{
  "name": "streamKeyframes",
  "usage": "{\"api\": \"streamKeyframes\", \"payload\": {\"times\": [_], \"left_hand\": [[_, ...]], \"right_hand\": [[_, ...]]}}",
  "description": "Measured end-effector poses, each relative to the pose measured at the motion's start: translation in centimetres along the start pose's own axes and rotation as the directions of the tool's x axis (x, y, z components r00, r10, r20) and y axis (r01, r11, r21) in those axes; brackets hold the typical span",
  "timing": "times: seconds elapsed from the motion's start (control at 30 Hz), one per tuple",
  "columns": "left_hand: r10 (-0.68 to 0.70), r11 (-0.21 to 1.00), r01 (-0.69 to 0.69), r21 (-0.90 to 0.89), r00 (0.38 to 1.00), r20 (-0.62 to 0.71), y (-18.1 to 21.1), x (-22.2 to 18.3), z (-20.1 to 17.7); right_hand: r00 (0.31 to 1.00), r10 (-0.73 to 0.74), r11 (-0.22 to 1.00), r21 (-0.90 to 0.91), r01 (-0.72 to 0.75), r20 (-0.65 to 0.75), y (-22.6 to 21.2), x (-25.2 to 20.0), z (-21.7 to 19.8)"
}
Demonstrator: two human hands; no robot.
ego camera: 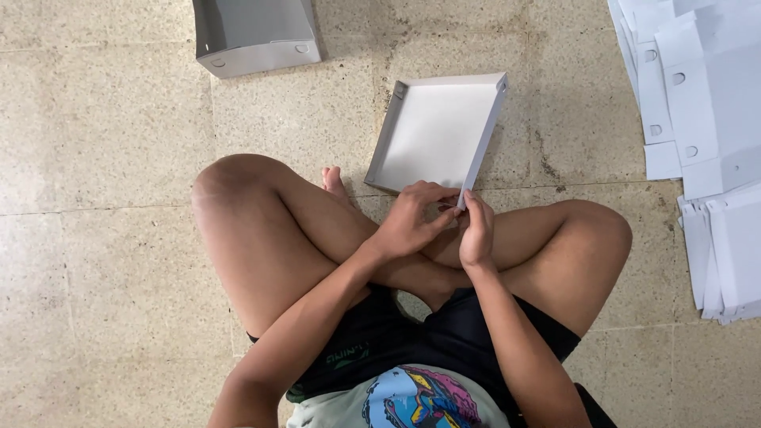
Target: Assembling a cardboard box from a flat sheet by folding and tucking flaps.
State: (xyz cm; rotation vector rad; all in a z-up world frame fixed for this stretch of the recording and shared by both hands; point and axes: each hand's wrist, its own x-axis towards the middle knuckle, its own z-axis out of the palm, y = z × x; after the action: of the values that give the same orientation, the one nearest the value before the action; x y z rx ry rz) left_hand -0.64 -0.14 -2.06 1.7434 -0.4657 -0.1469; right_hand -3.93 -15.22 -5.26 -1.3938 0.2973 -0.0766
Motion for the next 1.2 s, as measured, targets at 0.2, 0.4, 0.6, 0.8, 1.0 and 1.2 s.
{"api": "streamKeyframes", "payload": {"times": [0.2, 0.4, 0.6, 0.8, 1.0, 1.2], "left_hand": [[-0.033, 0.997, 0.033, 0.068, 0.999, 0.005, -0.9, -0.2, 0.4], [-0.048, 0.987, 0.037, 0.154, 0.996, 0.070, -1.6, -0.1, 0.4], [-0.070, 0.955, 0.040, 0.293, 0.993, 0.095, -1.0, -0.1, -0.1], [-0.096, 0.924, 0.074, 0.375, 0.995, 0.040, -1.7, 0.0, -0.1], [-0.087, 0.894, 0.079, 0.441, 0.996, -0.003, -2.2, 0.0, -0.1], [-0.062, 0.862, 0.051, 0.504, 0.998, 0.005, -1.0, 0.1, -0.8]], "right_hand": [[0.999, 0.035, 0.999, -0.005, -0.035, 0.009, 0.5, 0.2, -0.1], [0.998, 0.053, 0.982, -0.184, -0.049, 0.022, 1.5, 0.3, -0.7], [0.992, 0.124, 0.978, -0.169, -0.123, -0.005, -0.1, 0.2, 0.5], [0.990, 0.144, 0.987, -0.077, -0.144, -0.004, -0.8, 0.2, 1.2], [0.990, 0.134, 0.991, -0.023, -0.135, -0.042, -0.2, 0.5, 0.5], [0.987, 0.144, 0.989, 0.030, -0.142, -0.075, -0.8, 0.2, 1.1]]}}
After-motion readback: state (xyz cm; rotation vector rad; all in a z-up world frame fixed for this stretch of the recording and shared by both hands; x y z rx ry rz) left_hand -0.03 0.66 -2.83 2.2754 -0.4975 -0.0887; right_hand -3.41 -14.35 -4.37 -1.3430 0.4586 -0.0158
